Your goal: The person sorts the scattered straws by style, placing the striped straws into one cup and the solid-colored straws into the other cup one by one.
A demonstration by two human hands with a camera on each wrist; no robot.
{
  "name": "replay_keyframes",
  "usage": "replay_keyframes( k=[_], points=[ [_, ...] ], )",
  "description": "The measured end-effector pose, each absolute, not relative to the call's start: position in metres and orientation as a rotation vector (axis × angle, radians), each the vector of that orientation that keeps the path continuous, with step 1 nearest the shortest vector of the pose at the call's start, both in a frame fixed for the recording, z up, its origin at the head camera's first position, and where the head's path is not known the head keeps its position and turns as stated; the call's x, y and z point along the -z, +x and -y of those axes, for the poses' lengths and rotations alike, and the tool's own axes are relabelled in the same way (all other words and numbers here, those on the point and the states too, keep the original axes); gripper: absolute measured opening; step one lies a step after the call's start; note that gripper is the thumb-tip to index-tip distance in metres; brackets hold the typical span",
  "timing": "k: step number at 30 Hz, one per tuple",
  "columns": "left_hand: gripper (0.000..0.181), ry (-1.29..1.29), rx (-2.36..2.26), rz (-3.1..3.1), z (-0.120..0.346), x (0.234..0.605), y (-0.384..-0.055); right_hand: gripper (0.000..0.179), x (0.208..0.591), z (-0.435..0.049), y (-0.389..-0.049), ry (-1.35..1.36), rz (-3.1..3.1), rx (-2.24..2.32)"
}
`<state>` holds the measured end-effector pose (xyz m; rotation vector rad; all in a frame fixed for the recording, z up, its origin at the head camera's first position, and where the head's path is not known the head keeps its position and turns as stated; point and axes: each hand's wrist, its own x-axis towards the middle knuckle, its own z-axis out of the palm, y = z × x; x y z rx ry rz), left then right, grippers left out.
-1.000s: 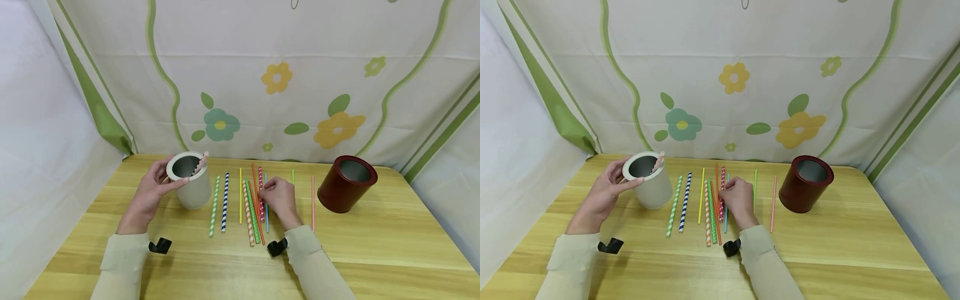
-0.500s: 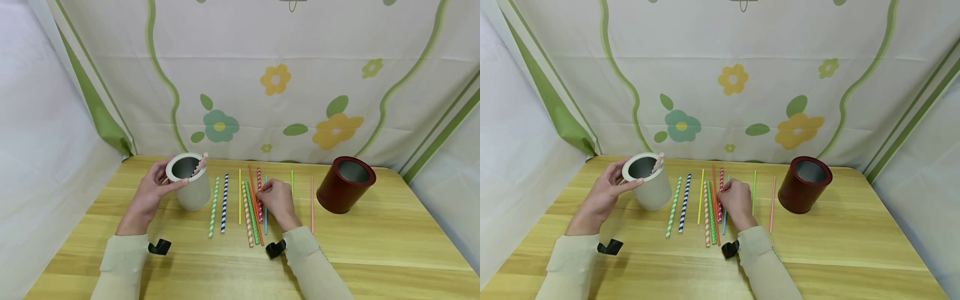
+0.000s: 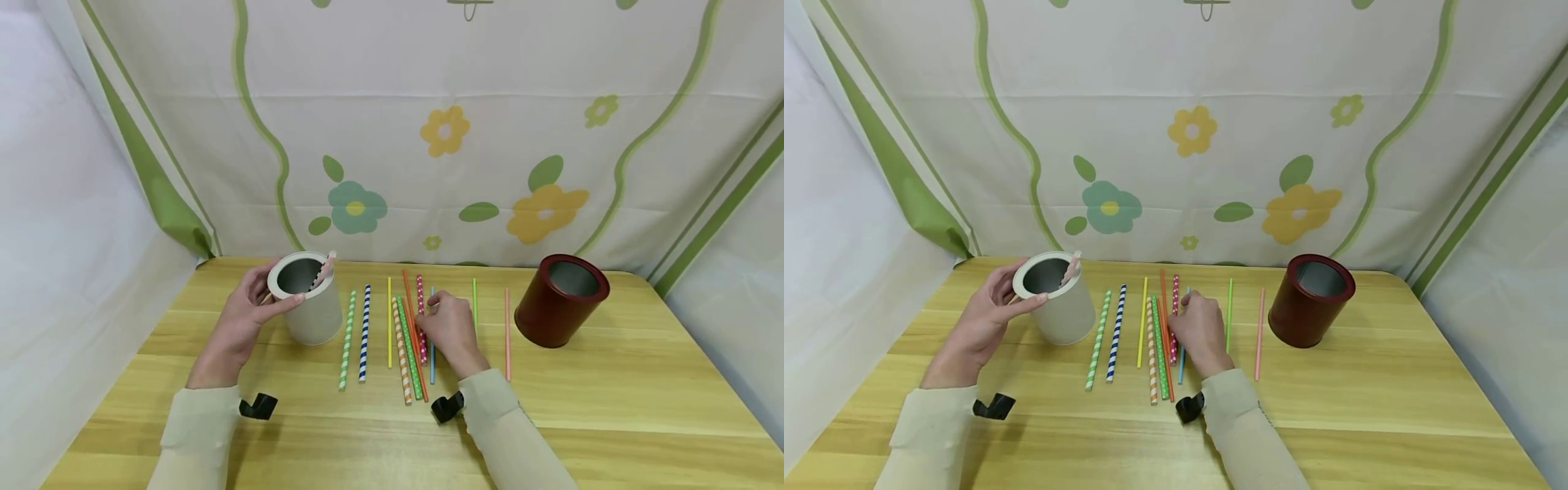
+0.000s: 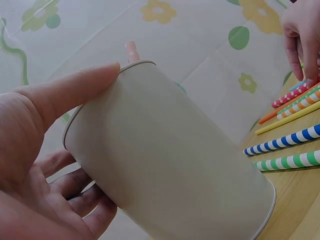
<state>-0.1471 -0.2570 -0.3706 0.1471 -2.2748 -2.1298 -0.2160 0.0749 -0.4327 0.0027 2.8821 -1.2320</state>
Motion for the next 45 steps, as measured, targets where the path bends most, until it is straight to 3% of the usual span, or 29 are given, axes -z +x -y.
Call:
replay_keyframes(
  k=[18,45],
  points=[
    [0.086,0.155,2.124,2.282,0.258,0.371,-0.147,0.039,0.43,-0.08,-0.218,0.025,-2.786,1.264],
    [0.083,0.152,2.118,2.286,0.258,0.371,-0.146,0.029,0.421,-0.095,-0.225,0.045,-2.4,1.648]
  ],
)
